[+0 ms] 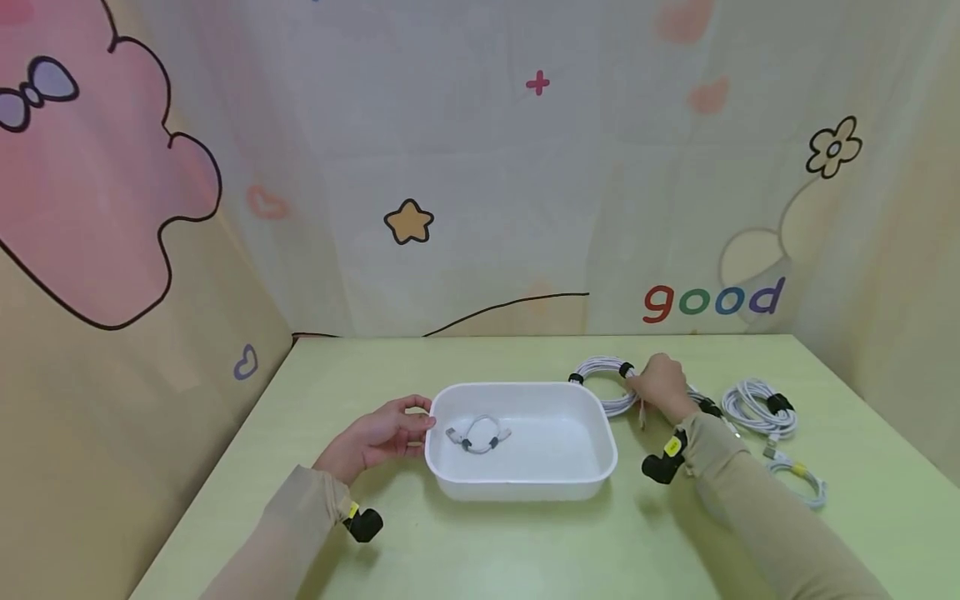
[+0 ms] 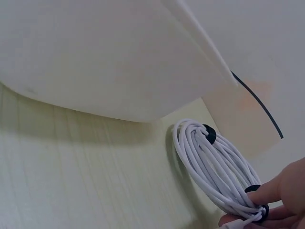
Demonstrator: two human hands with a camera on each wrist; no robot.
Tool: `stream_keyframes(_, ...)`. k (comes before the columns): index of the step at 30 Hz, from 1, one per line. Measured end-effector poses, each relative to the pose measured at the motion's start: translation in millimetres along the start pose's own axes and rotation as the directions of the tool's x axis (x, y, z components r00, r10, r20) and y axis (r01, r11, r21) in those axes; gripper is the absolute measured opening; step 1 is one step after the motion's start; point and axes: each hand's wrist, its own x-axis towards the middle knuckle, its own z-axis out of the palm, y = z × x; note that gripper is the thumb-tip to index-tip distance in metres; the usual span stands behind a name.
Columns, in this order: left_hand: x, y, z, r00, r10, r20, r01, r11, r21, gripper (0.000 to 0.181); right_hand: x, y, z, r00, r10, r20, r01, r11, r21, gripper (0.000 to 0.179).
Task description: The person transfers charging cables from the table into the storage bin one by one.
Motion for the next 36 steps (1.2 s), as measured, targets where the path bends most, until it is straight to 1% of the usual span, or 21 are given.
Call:
stream_keyframes(4, 0.5, 0.3, -0.6, 1.0, 0.001, 0.011, -0.001, 1.0, 0.009, 0.02, -1.3, 0.9, -2.3, 1.0, -0.007, -0.009, 0.008, 0.998, 0.056, 0.022)
stream_keyframes(10, 0.9, 0.9, -0.1, 1.0, -0.002, 0.019, 0.002, 1.0, 0.001, 0.018, -1.6, 4.7, -7.9, 0.999, 0.035, 0.016, -0.036, 0.991, 0.129, 0.024)
stream_keyframes(13, 1.2, 0.5, 0.6, 1.0, 0.001, 0.02, 0.0, 1.0, -0.003, 0.016, -1.2, 7.0, -12.1, 0.999, 0.034, 0.028, -0.037, 0.989, 0.145, 0.027)
stream_keyframes(17, 1.6, -1.2, 0.4, 1.0, 0.005, 0.027, -0.005, 1.0, -0.011, 0.015, -2.0, 6.5, -19.7, 1.0, 0.001, 0.024, -0.005, 0.986, 0.168, 0.027)
stream_keyframes(22, 3.3, -0.7, -1.7, 1.0, 0.009, 0.028, -0.009, 1.0, -0.015, 0.016, -2.9, 1.1, -32.0, 0.999, -0.041, 0.014, 0.038, 0.982, 0.185, 0.027)
stream_keyframes(25, 4.1, 1.5, -1.8, 1.0, 0.009, 0.029, -0.009, 1.0, -0.011, 0.017, -3.4, -3.9, -39.6, 0.999, -0.051, 0.012, 0.048, 0.981, 0.19, 0.027)
stream_keyframes(29, 3.5, 3.4, -0.3, 1.0, 0.001, 0.029, 0.0, 1.0, -0.017, 0.018, -2.8, -10.7, -45.9, 0.999, -0.04, 0.022, 0.034, 0.976, 0.216, 0.029)
stream_keyframes(36, 3.2, 0.5, -1.5, 1.0, -0.008, 0.022, 0.009, 1.0, -0.026, 0.017, -5.1, -28.5, -51.3, 0.997, -0.004, 0.082, -0.02, 0.958, 0.287, 0.032)
